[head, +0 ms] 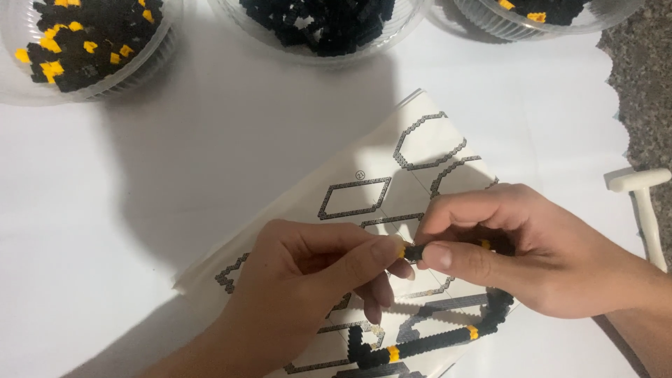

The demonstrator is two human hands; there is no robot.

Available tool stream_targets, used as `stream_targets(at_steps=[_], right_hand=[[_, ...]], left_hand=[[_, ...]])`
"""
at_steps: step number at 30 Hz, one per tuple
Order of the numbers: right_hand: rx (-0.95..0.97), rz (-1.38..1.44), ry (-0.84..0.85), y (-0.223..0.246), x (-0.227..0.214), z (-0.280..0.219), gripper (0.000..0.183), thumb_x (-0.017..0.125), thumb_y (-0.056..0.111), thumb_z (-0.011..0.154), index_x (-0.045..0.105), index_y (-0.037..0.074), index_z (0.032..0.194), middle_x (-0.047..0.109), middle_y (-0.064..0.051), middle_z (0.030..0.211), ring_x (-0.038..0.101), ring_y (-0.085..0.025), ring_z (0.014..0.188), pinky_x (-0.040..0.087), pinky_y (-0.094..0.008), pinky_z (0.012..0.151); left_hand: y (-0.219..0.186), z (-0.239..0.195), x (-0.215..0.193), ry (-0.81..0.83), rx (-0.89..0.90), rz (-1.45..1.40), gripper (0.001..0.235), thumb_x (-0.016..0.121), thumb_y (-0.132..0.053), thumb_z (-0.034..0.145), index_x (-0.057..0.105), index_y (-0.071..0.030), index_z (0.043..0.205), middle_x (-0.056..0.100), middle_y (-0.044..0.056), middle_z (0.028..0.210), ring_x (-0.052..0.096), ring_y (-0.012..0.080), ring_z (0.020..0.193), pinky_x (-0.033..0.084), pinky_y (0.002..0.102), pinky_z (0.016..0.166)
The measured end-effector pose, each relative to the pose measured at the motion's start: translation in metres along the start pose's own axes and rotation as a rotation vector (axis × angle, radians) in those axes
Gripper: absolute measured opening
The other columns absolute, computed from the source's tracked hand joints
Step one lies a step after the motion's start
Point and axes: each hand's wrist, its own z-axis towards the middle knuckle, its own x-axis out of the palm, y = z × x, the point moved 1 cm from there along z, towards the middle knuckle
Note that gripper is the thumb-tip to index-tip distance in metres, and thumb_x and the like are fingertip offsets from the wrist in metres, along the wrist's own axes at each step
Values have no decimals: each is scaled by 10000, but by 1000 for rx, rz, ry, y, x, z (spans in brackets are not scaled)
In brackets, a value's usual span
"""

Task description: Assembling small interlocking toy blocks into a specific pattern on a template.

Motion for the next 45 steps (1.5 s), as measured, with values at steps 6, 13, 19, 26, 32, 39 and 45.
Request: stream_targets(at_steps=[6,13,19,26,32,39,45], right_hand=[[-3,-21,-20,2,3,1,206,615,147,888,694,75,713,500,23,537,413,-104,473,334,-246,433],[-9,-31,-31,4,4,2,206,613,157,889,705,75,724,519,26,542,404,-103,471,318,-248,427],[-7,-60,-42,7,5,2,222,614,199,888,703,88,718,520,37,525,387,-95,448,306,-253,409],[-21,106,45,8,1,3,197,543,142,920,689,36,842,508,0,542,436,-100,418,367,-233,354],[-46,11,-13,9,0,4,224,503,156,908,707,67,933,719,-18,607,602,-83,369,524,-177,320],[-25,3,-59,12,1,6,235,532,187,896,730,70,846,759,-12,614,599,-90,361,537,-191,331],[-145,-65,-63,12,2,4,86,633,93,844,712,67,862,673,17,609,528,-46,429,408,-161,347]], left_hand=[[3,-1,0,0,29,-10,226,652,-108,824,740,86,748,690,154,619,586,204,479,537,296,471],[2,-1,1,-22,-20,-20,247,667,-126,814,739,92,724,664,147,578,595,212,491,524,302,495],[-4,-4,4,-124,-49,87,141,735,-92,745,787,27,690,678,124,523,610,189,477,562,309,498],[-12,-3,10,-302,-120,251,114,820,-80,662,826,33,656,710,114,480,647,176,418,579,273,438],[-17,-3,12,-360,-235,215,126,797,-35,712,830,86,707,669,170,484,584,218,419,532,300,455],[-9,-2,10,-325,-183,224,159,780,-61,756,779,87,696,622,153,450,554,205,385,492,301,416],[7,-2,3,-324,-6,373,151,789,-120,742,759,-2,653,620,60,450,557,115,426,490,263,435]])
